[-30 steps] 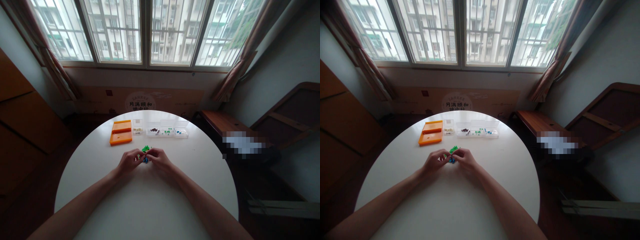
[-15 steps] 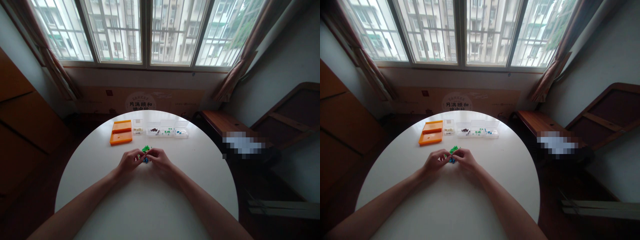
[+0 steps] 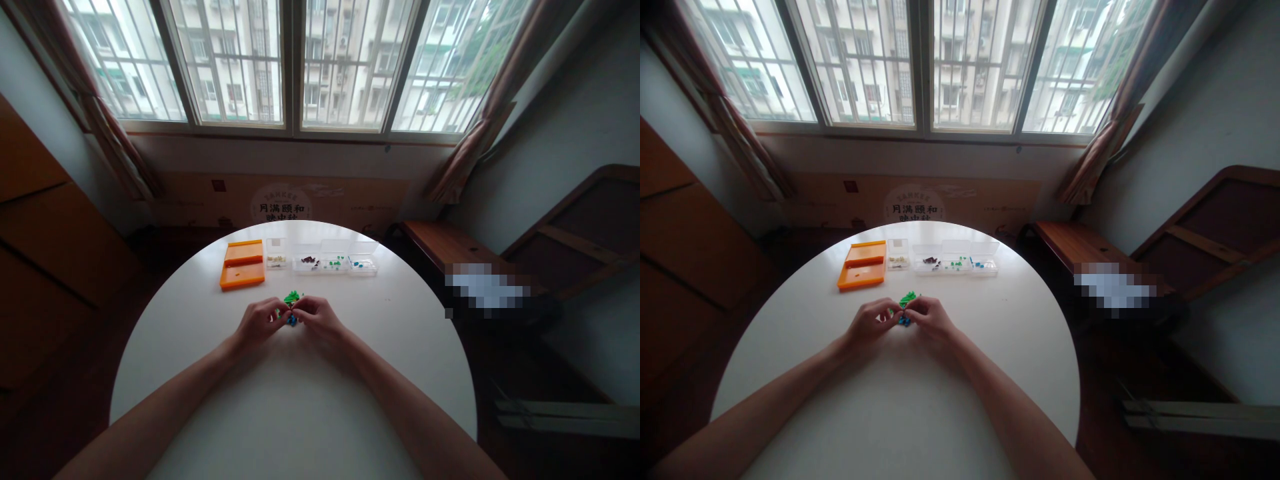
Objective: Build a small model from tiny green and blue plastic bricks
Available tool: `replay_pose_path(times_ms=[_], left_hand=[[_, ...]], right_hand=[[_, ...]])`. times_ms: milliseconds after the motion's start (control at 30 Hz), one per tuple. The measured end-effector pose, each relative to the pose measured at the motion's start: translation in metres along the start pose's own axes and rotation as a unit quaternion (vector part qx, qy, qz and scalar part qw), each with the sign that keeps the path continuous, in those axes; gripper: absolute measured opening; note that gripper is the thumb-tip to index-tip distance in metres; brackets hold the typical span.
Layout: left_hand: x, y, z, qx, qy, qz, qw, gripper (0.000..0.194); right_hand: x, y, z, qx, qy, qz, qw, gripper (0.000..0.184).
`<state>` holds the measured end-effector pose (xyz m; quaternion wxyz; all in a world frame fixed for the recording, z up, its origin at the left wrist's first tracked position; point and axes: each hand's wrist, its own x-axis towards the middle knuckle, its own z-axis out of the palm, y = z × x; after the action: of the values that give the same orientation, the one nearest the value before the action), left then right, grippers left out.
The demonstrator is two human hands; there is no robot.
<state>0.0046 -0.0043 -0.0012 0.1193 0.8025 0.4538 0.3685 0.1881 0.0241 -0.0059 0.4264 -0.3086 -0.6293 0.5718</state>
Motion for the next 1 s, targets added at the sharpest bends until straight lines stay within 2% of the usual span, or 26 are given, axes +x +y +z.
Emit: replay_pose_path(times_ms=[567, 1000], left_hand=[[0.0, 0.0021, -0.0003, -0.004, -0.005, -0.001, 1.0, 0.015], [0.0005, 0.002, -0.0002, -0.008, -0.003, 0.001, 1.0, 0.018]], right_hand=[[0.0, 0.0031, -0.001, -0.01, -0.001, -0.003, 1.0, 0.026], [0.0006, 0.0051, -0.0016, -0.02, -0.001, -0.002, 1.0, 0.032]])
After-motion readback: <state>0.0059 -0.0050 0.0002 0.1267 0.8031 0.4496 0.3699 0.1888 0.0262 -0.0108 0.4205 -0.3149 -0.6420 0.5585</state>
